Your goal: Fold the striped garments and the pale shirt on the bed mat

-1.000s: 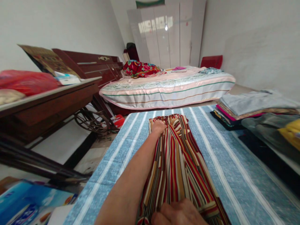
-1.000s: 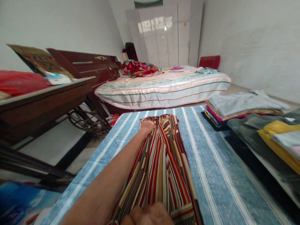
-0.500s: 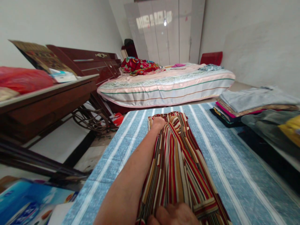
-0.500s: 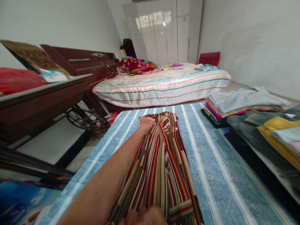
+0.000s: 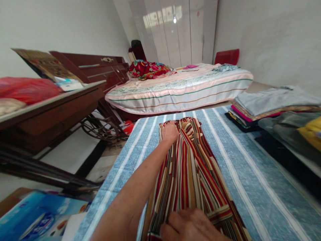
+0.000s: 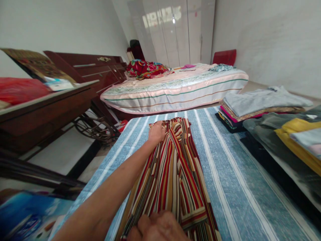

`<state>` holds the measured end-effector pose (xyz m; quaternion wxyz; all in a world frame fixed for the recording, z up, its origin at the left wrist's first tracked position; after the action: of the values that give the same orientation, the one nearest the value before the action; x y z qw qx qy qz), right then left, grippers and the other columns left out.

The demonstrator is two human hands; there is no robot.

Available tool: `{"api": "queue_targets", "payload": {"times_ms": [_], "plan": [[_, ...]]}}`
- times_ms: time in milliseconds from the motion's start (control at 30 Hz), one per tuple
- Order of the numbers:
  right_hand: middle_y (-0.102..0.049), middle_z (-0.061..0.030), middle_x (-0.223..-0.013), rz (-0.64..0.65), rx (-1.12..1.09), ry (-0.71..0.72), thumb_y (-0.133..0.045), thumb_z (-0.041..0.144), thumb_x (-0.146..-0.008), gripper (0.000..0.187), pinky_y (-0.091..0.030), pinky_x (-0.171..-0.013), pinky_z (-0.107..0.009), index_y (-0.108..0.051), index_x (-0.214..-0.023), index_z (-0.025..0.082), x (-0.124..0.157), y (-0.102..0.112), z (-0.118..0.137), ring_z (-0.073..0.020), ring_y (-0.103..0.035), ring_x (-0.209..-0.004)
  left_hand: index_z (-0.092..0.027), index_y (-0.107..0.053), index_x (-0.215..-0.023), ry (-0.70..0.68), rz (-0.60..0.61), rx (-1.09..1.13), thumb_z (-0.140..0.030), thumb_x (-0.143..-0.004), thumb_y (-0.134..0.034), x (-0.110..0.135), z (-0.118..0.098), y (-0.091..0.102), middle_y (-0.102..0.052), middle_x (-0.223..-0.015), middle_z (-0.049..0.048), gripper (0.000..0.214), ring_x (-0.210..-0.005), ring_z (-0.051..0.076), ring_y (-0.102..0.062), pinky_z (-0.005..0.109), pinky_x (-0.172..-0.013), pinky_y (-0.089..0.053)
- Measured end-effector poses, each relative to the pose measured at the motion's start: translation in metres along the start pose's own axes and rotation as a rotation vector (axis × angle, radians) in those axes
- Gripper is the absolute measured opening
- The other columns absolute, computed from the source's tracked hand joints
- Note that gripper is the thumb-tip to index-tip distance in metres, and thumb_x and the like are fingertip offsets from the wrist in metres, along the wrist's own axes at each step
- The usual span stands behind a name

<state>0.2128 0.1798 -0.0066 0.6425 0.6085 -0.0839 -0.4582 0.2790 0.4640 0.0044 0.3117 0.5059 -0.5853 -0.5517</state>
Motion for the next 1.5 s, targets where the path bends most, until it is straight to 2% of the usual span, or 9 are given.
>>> {"api": "queue_targets", "payload": {"times_ms": [100,200,267,333,567,700,900,1133,1500], "plan": [[-0.058,0.0008,-0.069,0.050,0.034,-0.161,-0.054,0.023,-0.082,0.009,-0.036,-0.049,-0.023,-0.052,-0.074,0.019,0.000,0.040,-0.040,-0.0127,-0.057,-0.061,-0.017,-0.060,-0.099,-0.124,0.021,-0.019,-0.018,-0.083,-0.045,0.027,-0.014,0.008,-0.064,-0.105,0.0099,0.021,-0.103,0.023,-0.057,0.036,-0.092,-0.043],[-0.060,-0.0008,-0.074,0.081,0.145,-0.508,-0.048,0.009,-0.079,0.015,-0.038,-0.055,-0.024,-0.058,-0.077,0.019,0.016,0.068,-0.105,-0.0133,-0.059,-0.064,-0.019,-0.060,-0.098,-0.236,0.055,-0.014,-0.015,-0.083,-0.044,0.053,-0.021,0.004,-0.063,-0.107,0.0070,0.023,-0.104,0.020,-0.056,0.032,-0.093,-0.043],[-0.061,-0.0025,-0.078,0.081,0.189,-0.660,-0.046,0.009,-0.080,0.019,-0.040,-0.058,-0.026,-0.061,-0.077,0.020,0.030,0.072,-0.137,-0.0148,-0.060,-0.068,-0.020,-0.059,-0.103,-0.284,0.068,-0.004,-0.011,-0.083,-0.042,0.064,-0.022,-0.004,-0.062,-0.112,0.0060,0.028,-0.106,0.018,-0.055,0.030,-0.094,-0.042],[-0.061,-0.0040,-0.082,0.071,0.196,-0.687,-0.046,0.011,-0.081,0.020,-0.043,-0.065,-0.028,-0.063,-0.076,0.021,0.037,0.065,-0.153,-0.0168,-0.060,-0.076,-0.019,-0.057,-0.109,-0.306,0.070,0.007,-0.008,-0.083,-0.040,0.069,-0.020,-0.011,-0.060,-0.116,0.0063,0.033,-0.109,0.017,-0.054,0.029,-0.097,-0.040],[-0.052,-0.0123,-0.123,-0.060,0.194,-0.579,-0.050,0.010,-0.075,0.024,-0.039,-0.093,-0.038,-0.065,-0.094,0.017,0.038,0.042,-0.155,-0.0260,-0.043,-0.118,-0.014,-0.056,-0.108,-0.302,0.062,0.037,-0.007,-0.086,-0.033,0.071,-0.012,-0.023,-0.063,-0.109,0.0098,0.032,-0.104,0.017,-0.056,0.031,-0.097,-0.041],[-0.058,-0.0116,-0.114,-0.105,0.187,-0.563,-0.043,0.011,-0.084,0.025,-0.039,-0.095,-0.039,-0.067,-0.084,0.018,0.039,0.038,-0.156,-0.0248,-0.046,-0.116,-0.014,-0.056,-0.108,-0.303,0.059,0.046,-0.007,-0.085,-0.034,0.073,-0.011,-0.025,-0.063,-0.109,0.0099,0.032,-0.107,0.017,-0.056,0.031,-0.096,-0.041],[-0.055,-0.0121,-0.120,-0.103,0.185,-0.561,-0.046,0.009,-0.080,0.034,-0.036,-0.097,-0.040,-0.063,-0.108,0.016,0.041,0.032,-0.158,-0.0251,-0.042,-0.120,-0.013,-0.055,-0.111,-0.291,0.046,0.049,-0.008,-0.086,-0.033,0.072,-0.009,-0.030,-0.061,-0.114,0.0111,0.034,-0.110,0.018,-0.054,0.032,-0.099,-0.039],[-0.061,-0.0091,-0.104,-0.120,0.195,-0.509,-0.043,0.008,-0.083,0.027,-0.037,-0.092,-0.035,-0.067,-0.080,0.018,0.035,0.035,-0.156,-0.0220,-0.049,-0.110,-0.014,-0.055,-0.109,-0.290,0.035,0.054,-0.008,-0.086,-0.033,0.073,-0.008,-0.031,-0.063,-0.111,0.0102,0.033,-0.107,0.018,-0.056,0.032,-0.098,-0.040],[-0.062,-0.0080,-0.092,-0.058,0.220,-0.537,-0.045,0.011,-0.081,0.022,-0.035,-0.091,-0.036,-0.065,-0.075,0.018,0.040,0.038,-0.156,-0.0222,-0.051,-0.104,-0.016,-0.055,-0.102,-0.290,0.015,0.052,-0.012,-0.090,-0.029,0.071,-0.006,-0.032,-0.064,-0.099,0.0078,0.029,-0.093,0.018,-0.059,0.031,-0.090,-0.043]]}}
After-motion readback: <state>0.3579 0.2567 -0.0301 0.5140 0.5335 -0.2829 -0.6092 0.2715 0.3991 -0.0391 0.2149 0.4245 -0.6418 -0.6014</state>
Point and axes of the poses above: each hand's wrist, its own x-axis away from the middle knuckle, its own y-axis out of the back of the hand, z = x × y, the point moved 9 cm from there along -x, towards the middle knuckle
